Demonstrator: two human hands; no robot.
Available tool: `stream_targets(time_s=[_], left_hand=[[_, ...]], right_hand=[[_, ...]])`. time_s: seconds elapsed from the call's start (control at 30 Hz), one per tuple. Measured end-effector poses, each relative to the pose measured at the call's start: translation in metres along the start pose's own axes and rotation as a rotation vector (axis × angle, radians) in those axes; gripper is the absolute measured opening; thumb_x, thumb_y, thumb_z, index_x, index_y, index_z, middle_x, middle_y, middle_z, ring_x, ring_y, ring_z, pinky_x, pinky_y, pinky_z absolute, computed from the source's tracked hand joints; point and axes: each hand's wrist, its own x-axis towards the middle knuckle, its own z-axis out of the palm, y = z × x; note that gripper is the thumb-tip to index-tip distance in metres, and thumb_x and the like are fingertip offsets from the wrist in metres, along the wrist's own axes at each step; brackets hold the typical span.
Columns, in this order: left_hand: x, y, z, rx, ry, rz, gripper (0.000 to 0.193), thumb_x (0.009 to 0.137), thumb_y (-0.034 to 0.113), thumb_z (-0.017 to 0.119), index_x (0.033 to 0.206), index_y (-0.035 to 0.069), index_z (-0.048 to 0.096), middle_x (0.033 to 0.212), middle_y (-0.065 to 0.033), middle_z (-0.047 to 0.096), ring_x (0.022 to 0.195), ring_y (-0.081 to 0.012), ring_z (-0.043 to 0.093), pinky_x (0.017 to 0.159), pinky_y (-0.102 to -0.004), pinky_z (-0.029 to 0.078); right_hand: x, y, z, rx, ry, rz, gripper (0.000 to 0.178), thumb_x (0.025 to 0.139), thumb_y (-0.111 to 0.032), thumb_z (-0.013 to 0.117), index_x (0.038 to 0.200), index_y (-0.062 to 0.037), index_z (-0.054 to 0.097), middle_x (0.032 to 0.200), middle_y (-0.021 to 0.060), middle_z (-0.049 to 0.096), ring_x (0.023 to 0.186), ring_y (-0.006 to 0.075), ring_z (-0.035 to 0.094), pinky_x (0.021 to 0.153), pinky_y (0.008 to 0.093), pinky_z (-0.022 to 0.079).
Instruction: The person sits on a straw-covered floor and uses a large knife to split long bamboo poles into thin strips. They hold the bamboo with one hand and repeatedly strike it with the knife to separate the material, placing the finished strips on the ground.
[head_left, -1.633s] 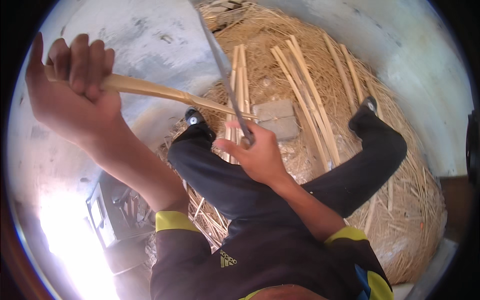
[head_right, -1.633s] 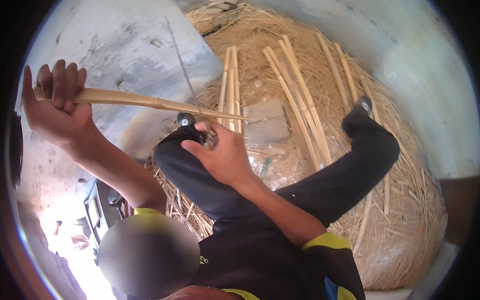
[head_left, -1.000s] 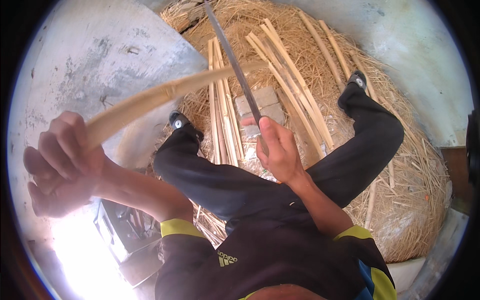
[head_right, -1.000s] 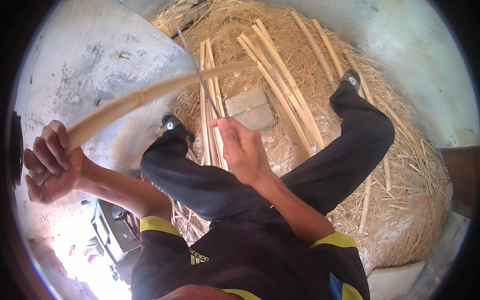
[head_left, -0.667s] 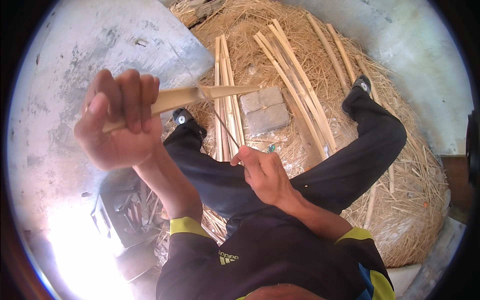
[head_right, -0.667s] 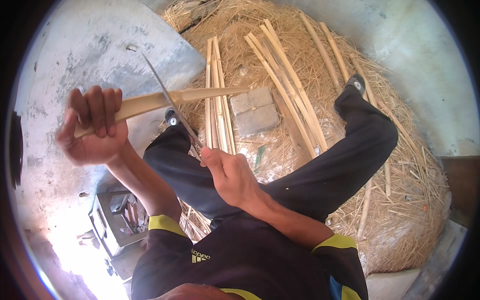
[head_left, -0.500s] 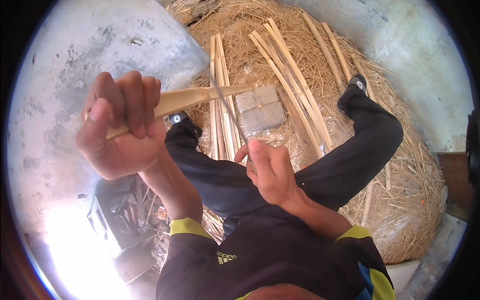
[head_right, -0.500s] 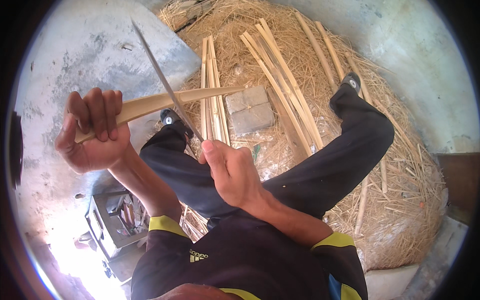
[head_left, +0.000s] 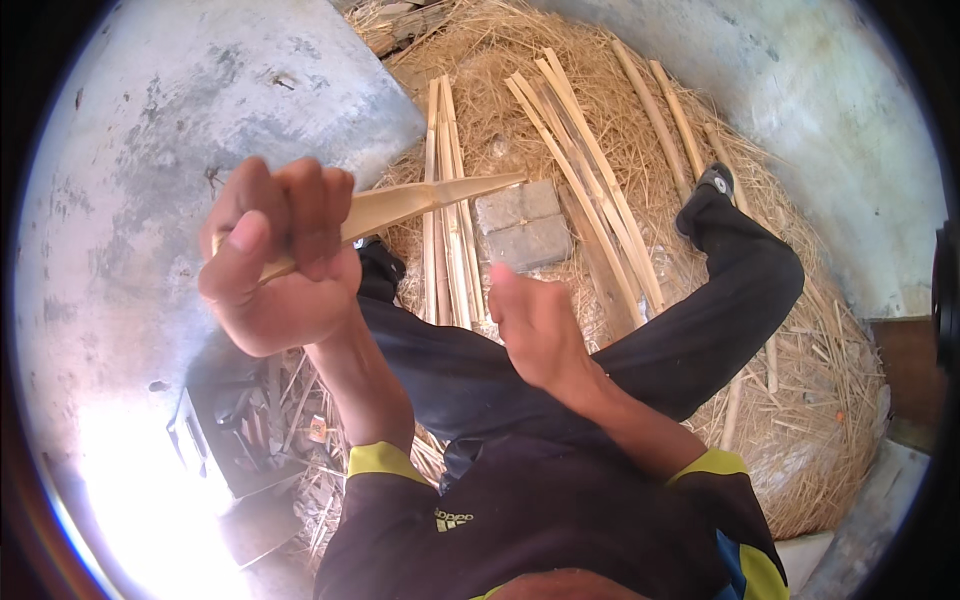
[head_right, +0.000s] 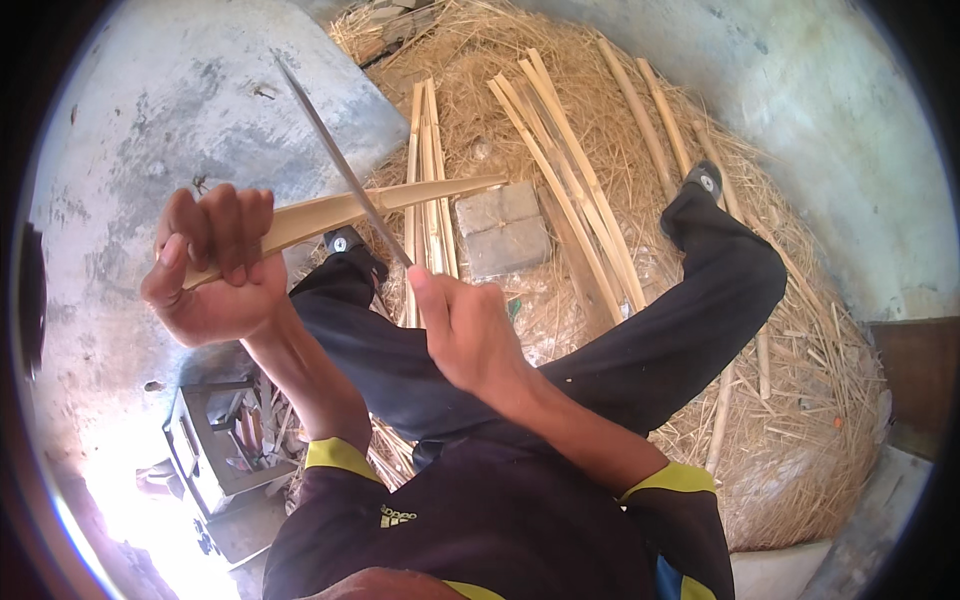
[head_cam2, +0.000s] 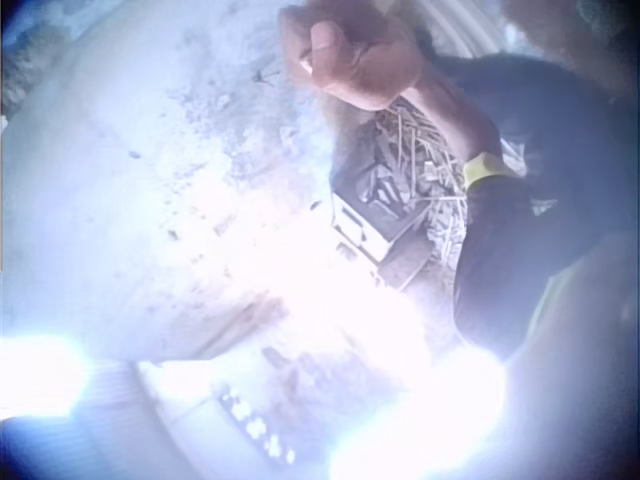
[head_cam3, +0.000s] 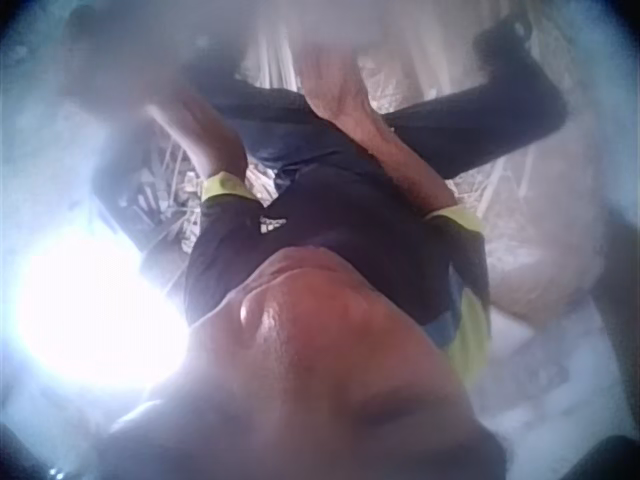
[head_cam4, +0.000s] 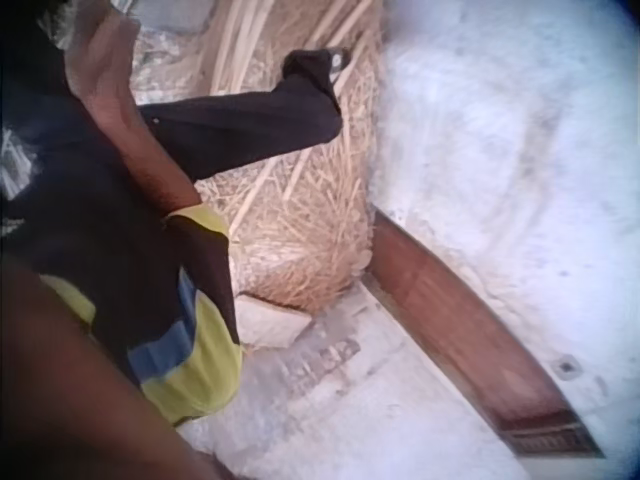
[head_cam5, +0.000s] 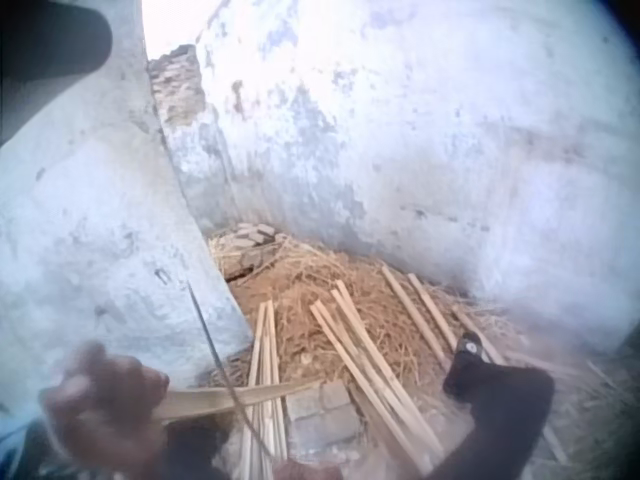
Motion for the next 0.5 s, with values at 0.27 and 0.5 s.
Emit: stream_targets(time_s=[0.27,0.5], left_hand=[[0.002,-0.003,-0.008,0.045,0.004,-0.038,0.030,0.080,0.028,0.049,0.059,0.015,0.033,0.043,0.0022,0.031,0.037,-0.0065,0.022,0.044,-0.0241,0.019],[0.004,-0.021,0.015,0.069,0.029,-0.002,0.030,0.079,0.028,0.048,0.058,0.014,0.032,0.043,0.0001,0.030,0.038,-0.0075,0.020,0.042,-0.0242,0.020]], right_hand=[[0.010,-0.014,-0.036,0.163,-0.069,0.289,0.068,0.099,-0.047,0.036,0.058,0.0030,0.054,0.046,0.0138,0.047,0.044,0.0262,0.049,0.048,0.0371,0.039],[0.029,0.031,-0.018,-0.070,-0.015,0.219,0.068,0.099,-0.045,0.040,0.059,0.0096,0.050,0.053,0.0293,0.045,0.055,0.0470,0.051,0.053,0.0480,0.038]])
